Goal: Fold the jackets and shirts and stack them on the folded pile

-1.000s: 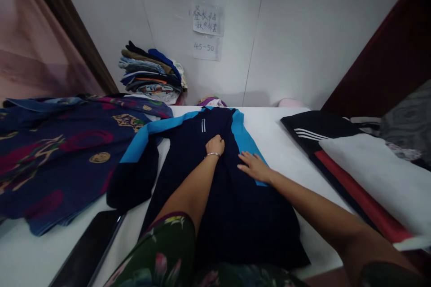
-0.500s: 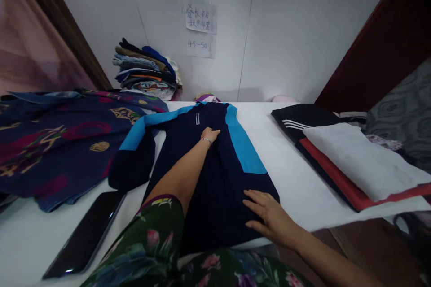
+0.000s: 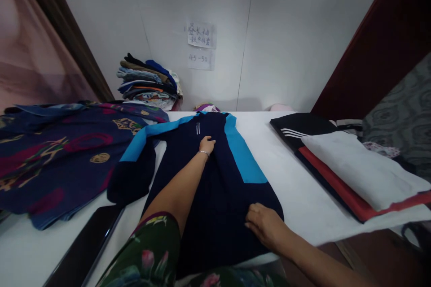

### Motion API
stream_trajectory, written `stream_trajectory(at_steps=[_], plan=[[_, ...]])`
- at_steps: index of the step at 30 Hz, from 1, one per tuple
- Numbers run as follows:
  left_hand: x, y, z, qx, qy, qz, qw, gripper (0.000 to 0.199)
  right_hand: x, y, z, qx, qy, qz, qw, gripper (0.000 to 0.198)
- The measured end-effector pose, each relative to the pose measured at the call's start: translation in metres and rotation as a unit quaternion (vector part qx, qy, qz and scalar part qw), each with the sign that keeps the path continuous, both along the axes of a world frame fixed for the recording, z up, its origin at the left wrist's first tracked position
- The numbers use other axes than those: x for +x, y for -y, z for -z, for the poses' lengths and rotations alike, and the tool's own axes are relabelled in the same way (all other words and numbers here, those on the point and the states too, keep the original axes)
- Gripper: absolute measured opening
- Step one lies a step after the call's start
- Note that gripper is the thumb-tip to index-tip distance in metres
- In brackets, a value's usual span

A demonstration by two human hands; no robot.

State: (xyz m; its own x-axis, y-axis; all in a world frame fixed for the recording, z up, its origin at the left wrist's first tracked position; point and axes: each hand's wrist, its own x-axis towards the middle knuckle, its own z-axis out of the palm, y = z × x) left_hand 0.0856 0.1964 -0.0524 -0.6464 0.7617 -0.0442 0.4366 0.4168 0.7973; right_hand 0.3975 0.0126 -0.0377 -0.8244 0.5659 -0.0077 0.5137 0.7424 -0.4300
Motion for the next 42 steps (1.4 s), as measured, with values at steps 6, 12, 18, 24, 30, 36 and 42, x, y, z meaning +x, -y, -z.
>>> stream_trajectory(at_steps=[6,12,18,24,30,36,42], plan=[[-0.004,0.005,-0.013,0.005,-0.002,0.013,1.0,0.04,-0.01,0.0,-0.023,-0.041,-0.056,-0.003,0.998,0.013],[-0.001,0.032,-0.011,-0.051,-0.082,0.02,0.995,0.037,-0.027,0.001,-0.014,-0.095,0.02,-0.036,0.995,0.009],[0.012,0.041,-0.009,-0.075,-0.146,0.037,0.986,0.04,-0.019,-0.007,-0.029,-0.198,-0.092,-0.015,0.976,0.013],[0.016,0.05,-0.009,-0.065,-0.16,0.037,0.984,0.043,-0.032,-0.094,-0.034,-0.202,-0.244,0.109,0.942,0.02],[0.014,0.051,-0.007,-0.058,-0.149,0.027,0.987,0.043,-0.085,-0.219,-0.015,-0.219,-0.268,0.289,0.893,0.024],[0.012,0.052,-0.005,-0.058,-0.136,0.028,0.989,0.037,-0.138,-0.303,-0.009,-0.182,-0.258,0.337,0.887,0.04],[0.012,0.052,-0.001,-0.046,-0.111,0.022,0.992,0.037,-0.177,-0.367,0.002,-0.138,-0.252,0.361,0.887,0.058]])
